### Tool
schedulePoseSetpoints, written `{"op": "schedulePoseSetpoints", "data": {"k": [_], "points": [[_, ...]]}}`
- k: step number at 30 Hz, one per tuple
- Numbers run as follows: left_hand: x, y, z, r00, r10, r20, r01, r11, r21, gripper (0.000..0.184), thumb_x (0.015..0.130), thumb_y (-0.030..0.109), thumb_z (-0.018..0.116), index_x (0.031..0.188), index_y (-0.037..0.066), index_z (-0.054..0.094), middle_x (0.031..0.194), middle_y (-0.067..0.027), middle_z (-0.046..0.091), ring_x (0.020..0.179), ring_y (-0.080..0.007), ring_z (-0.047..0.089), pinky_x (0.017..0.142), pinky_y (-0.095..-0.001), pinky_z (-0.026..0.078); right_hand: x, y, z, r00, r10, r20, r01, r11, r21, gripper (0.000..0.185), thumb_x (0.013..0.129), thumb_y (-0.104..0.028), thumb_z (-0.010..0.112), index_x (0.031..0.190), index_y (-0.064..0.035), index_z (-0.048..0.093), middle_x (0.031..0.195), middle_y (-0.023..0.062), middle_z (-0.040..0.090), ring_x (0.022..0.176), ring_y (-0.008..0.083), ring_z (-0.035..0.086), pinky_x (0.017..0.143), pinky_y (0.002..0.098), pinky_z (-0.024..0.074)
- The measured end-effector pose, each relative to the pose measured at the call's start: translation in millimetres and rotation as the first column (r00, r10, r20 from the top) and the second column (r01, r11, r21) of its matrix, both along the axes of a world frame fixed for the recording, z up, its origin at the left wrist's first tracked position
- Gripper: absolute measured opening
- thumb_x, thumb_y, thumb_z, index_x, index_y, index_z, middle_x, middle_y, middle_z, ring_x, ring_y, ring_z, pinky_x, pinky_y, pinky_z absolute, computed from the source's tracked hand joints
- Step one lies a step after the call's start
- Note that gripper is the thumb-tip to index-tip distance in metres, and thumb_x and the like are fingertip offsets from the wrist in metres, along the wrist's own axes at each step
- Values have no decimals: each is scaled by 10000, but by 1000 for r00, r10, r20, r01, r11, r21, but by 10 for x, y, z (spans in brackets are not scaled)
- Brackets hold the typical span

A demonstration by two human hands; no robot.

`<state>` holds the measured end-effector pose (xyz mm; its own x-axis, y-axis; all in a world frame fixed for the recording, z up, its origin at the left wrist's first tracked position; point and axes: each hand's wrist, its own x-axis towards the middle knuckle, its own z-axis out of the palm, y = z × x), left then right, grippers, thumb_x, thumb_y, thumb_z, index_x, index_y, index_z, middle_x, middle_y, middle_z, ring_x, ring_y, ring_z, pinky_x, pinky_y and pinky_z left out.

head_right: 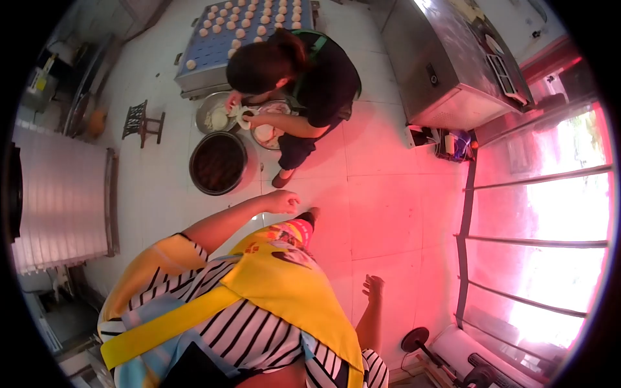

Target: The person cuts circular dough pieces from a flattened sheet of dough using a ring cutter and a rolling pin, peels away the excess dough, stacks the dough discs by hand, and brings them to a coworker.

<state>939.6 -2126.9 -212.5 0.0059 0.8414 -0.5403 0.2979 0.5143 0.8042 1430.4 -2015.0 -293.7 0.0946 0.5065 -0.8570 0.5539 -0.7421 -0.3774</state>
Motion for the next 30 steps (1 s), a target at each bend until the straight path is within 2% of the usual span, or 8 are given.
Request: {"op": "schedulePoseSetpoints", "data": {"k": [5,10,13,16,19,25,28,30], "points": [[334,1248,-468,899,-359,-251,357,932,-56,507,687,253,720,1109,20,561,884,-131,662,846,-240,644,760,-344,494,258,261,105,992,81,-94,-85,996,-34,398,788,-242,682,1109,-79,511,914,56,577,792,221,588,628,429,498],[583,1483,-394,945,-209,-253,189,977,-101,676,703,236,681,1294,44,416,1019,-191,622,935,-312,616,804,-399,477,608,787,6,929,370,24,-366,924,-114,355,786,-228,685,1060,-66,529,862,67,580,740,216,587,573,413,497],[778,1226,519,930,57,-364,-63,998,-5,769,725,251,671,1365,41,298,1117,-209,571,910,-350,605,776,-406,481,718,1377,-114,837,544,60,-516,820,-247,333,785,-222,684,1035,-55,540,819,73,582,698,209,585,536,396,495],[878,813,1346,690,440,-575,-301,897,325,779,738,290,688,1342,7,285,1135,-199,536,862,-372,590,732,-412,479,487,2016,-215,735,670,103,-609,720,-332,313,784,-217,684,1009,-43,552,776,79,584,657,203,584,499,379,494],[821,240,2063,357,845,-397,-515,533,671,635,718,248,736,1200,4,402,1022,-168,541,831,-344,574,748,-394,463,-201,2574,-346,680,712,178,-688,703,-183,263,785,-212,682,944,-35,568,686,78,569,570,186,562,430,337,472],[719,-1174,3284,-169,986,15,34,-9,999,988,750,80,693,1416,17,-34,1109,-181,482,822,-228,536,816,-379,441,-2193,2516,-335,552,833,45,-834,549,57,257,746,-226,708,872,-41,581,639,63,559,518,159,546,389,297,442],[732,-2053,2983,-338,930,-142,-99,115,988,967,756,54,649,1432,67,-43,1099,-182,505,853,-239,547,845,-385,434,-3198,1671,-324,385,923,13,-911,378,162,300,724,-227,721,909,-43,574,673,60,567,530,159,549,405,304,443],[674,-2646,2647,-394,762,-513,-372,378,848,790,723,26,685,1383,-10,252,973,-104,539,833,-200,541,862,-379,427,-3768,975,-313,282,958,-55,-944,287,165,325,721,-227,724,943,-48,568,682,57,572,536,160,552,407,303,444]]}}
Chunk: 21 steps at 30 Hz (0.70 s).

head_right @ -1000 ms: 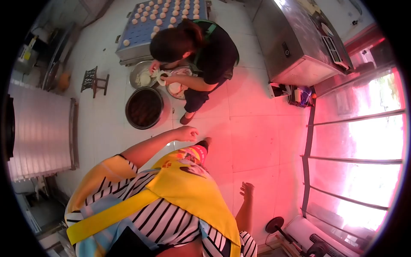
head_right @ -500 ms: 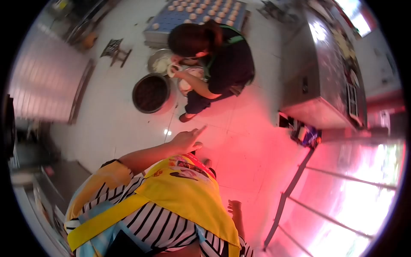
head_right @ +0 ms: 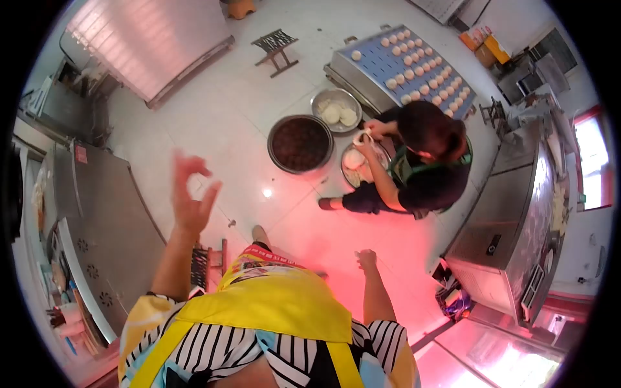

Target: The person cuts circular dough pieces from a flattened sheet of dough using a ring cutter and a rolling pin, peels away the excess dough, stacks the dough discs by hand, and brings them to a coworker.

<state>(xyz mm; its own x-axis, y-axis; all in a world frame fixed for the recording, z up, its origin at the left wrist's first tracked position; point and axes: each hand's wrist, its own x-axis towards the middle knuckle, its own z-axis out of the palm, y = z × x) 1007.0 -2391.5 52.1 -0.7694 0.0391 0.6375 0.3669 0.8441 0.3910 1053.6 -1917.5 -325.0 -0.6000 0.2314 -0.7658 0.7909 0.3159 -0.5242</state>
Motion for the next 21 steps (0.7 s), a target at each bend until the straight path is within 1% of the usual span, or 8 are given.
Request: {"op": "schedulePoseSetpoints", "data": {"k": [1,5,12,13,16,18,20,21], "points": [[-12,-168,-179,968,58,242,-112,970,214,741,717,55,708,1350,-6,325,934,-94,545,809,-194,544,823,-343,444,-196,-358,5,999,40,-8,-40,999,-29,338,720,-226,726,959,-50,566,687,56,574,539,160,553,408,303,444],[8,-1275,-1004,789,101,606,-148,989,28,632,719,122,725,1274,78,427,944,-109,521,820,-246,550,705,-343,470,-853,-1651,-86,857,499,127,-504,864,0,318,751,-304,698,837,-15,600,703,86,592,573,187,585,420,340,482],[-1136,-2772,-1487,777,148,612,-231,971,59,204,699,74,670,799,33,497,928,-113,503,841,-318,533,677,-394,447,-2288,-3036,6,639,725,258,-766,631,124,363,743,-345,713,913,-44,604,782,60,613,698,180,613,502,352,499],[-1356,-2957,-1659,777,141,614,-230,971,69,176,690,48,651,772,28,497,927,-118,502,842,-319,532,674,-391,444,-2537,-3141,-4,546,803,238,-838,520,167,290,758,-327,680,924,-95,633,755,77,615,723,207,623,535,377,502],[-1926,-3378,-1902,662,150,735,-264,964,41,109,661,-3,597,727,12,512,965,-144,511,862,-327,536,706,-381,452,-3363,-3387,-524,-163,950,265,-895,-256,365,505,859,-511,484,984,-54,657,1011,186,617,850,290,629,738,464,505],[-2262,-3788,-2058,643,161,748,-186,981,-51,154,653,0,605,792,12,540,1009,-166,521,894,-336,538,750,-382,462,-3786,-3644,-1085,182,949,257,-889,47,456,558,784,-532,572,969,-13,662,988,209,632,964,326,599,874,398,461],[-2533,-4273,-2240,719,126,683,5,982,-187,293,656,31,655,939,22,580,1056,-186,530,939,-347,537,803,-392,469,-4431,-4320,-69,397,830,391,-915,327,235,553,753,-516,602,915,9,669,951,213,641,957,329,602,871,398,464],[-2789,-4457,-2216,671,193,716,8,964,-267,404,652,56,683,1032,32,548,1080,-194,529,970,-355,529,829,-406,463,-4712,-4486,66,400,882,249,-909,346,234,504,746,-482,608,887,-4,677,960,209,641,916,329,617,837,411,481]]}}
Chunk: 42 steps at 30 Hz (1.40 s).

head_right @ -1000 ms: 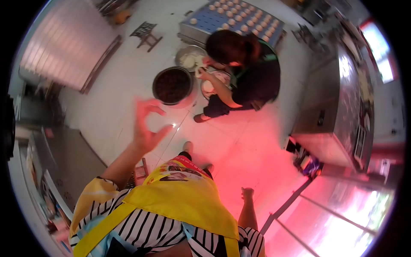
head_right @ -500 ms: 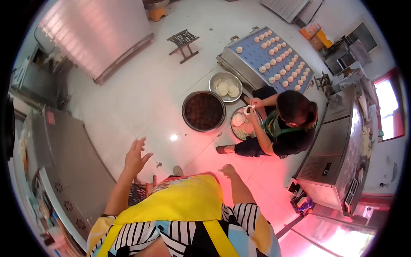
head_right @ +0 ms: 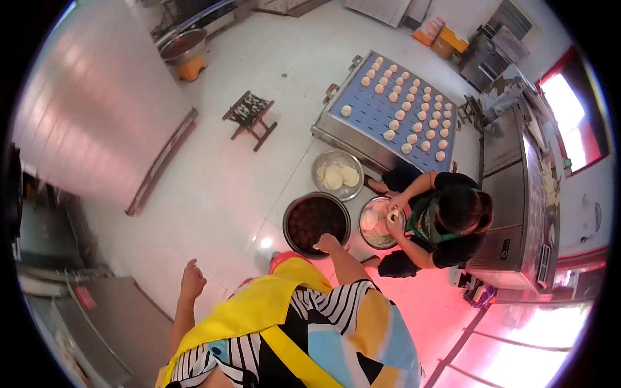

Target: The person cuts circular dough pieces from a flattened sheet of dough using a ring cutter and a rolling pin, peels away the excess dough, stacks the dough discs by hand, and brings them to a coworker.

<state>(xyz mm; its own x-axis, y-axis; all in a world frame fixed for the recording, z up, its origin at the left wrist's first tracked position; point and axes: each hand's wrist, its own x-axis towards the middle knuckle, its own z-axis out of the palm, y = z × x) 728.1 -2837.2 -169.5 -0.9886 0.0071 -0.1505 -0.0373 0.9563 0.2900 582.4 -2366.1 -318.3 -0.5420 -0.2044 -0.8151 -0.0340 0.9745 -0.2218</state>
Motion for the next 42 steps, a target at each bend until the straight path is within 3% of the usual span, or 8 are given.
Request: {"op": "schedulePoseSetpoints", "data": {"k": [3,5,9,21,27,33,38,42], "points": [[-526,-192,351,962,64,266,-32,992,-122,706,637,130,758,1262,63,437,1134,-207,527,1047,-375,504,885,-444,449,-726,-550,35,838,142,-527,-311,917,-248,480,753,-464,572,718,7,656,681,197,628,701,366,622,653,427,511],[-1060,-597,129,901,86,425,-45,993,-105,863,620,177,796,1349,84,343,1146,-200,529,1082,-384,486,892,-464,442,-1296,-969,636,982,-85,-170,10,917,-399,379,713,-384,636,698,-5,640,645,164,623,627,309,619,590,393,491],[-2497,-946,-186,826,-364,430,395,919,18,643,644,182,776,1214,60,505,1083,-173,558,1049,-360,500,872,-446,449,-2091,-1243,84,956,-46,-289,-92,890,-446,495,715,-499,628,856,-26,668,918,193,626,939,353,581,805,418,464],[-6310,382,-486,-224,-719,658,690,360,628,459,692,119,715,1126,84,573,989,-103,606,979,-308,534,852,-384,438,-1753,-1191,1012,830,-552,75,531,743,-407,430,717,-225,653,1121,-94,582,1038,132,564,1034,310,518,857,403,442],[-7643,1319,-150,-129,-846,518,855,170,490,83,717,66,583,799,80,575,844,-116,598,828,-314,545,732,-396,431,-2640,-1142,1204,716,-698,4,652,667,-360,172,835,-264,536,925,-129,594,964,69,608,951,244,579,796,374,454],[-9113,2142,-265,-322,-901,289,810,-105,576,112,685,45,583,781,103,580,793,-90,575,807,-287,521,698,-384,421,-3337,-1193,1163,255,-897,361,929,124,-350,232,804,-247,568,917,-45,575,917,135,611,914,306,571,792,397,445],[-10353,2722,-276,-444,-498,745,813,124,568,146,730,48,549,870,68,588,836,-100,585,824,-278,542,707,-372,437,-4293,-1454,1453,-140,-695,705,881,-412,-231,271,847,-193,554,1072,-43,572,968,96,630,947,184,566,811,321,436],[-11137,3042,289,-573,-57,818,724,434,537,178,790,151,601,929,43,574,770,-16,543,756,-105,488,673,-281,417,-4925,-1641,1953,-54,-525,850,798,-534,-279,274,852,-179,554,1071,-16,572,976,86,633,913,185,571,796,316,450]]}}
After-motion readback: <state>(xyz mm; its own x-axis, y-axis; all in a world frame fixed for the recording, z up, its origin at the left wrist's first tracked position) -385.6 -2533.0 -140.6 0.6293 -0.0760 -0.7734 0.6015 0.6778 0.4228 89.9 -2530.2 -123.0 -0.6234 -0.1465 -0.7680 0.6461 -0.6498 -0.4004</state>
